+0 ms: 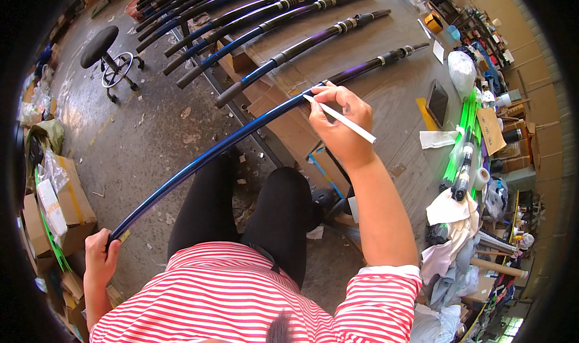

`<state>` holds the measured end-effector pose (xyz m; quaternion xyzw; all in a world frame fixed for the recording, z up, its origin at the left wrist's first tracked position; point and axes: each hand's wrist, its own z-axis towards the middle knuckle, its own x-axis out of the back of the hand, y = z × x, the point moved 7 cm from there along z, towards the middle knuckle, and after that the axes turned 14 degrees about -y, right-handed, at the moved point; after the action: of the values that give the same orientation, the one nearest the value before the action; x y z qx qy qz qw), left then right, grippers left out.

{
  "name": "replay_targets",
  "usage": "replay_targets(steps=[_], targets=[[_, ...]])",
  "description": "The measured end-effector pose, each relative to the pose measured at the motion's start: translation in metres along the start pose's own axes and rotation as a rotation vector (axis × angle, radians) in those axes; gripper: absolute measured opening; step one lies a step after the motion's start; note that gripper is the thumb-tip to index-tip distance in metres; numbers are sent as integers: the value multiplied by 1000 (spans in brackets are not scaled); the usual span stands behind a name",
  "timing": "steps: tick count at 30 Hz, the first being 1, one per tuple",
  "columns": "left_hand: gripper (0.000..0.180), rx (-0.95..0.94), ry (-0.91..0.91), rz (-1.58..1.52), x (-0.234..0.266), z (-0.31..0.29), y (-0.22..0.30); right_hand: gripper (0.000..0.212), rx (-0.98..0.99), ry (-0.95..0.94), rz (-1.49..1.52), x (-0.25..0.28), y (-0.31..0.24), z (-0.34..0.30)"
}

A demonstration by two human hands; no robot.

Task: The person picks up a fishing rod from a table, uses a pen to mark the surface, slides components onto the rod, and then places the rod back onto a row with others.

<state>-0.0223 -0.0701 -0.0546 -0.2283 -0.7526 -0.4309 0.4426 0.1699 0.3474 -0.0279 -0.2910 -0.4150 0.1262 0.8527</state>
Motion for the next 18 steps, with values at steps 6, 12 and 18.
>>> replay_targets(steps=[6,12,18], targets=[[33,-2,3,-13,-1,0,1,9,19,10,-40,1,-2,1],[32,-16,22,0,1,-1,3,6,39,-7,54,7,-3,-2],[28,-10,9,-30,1,0,4,17,-213,201,40,41,14,-7]])
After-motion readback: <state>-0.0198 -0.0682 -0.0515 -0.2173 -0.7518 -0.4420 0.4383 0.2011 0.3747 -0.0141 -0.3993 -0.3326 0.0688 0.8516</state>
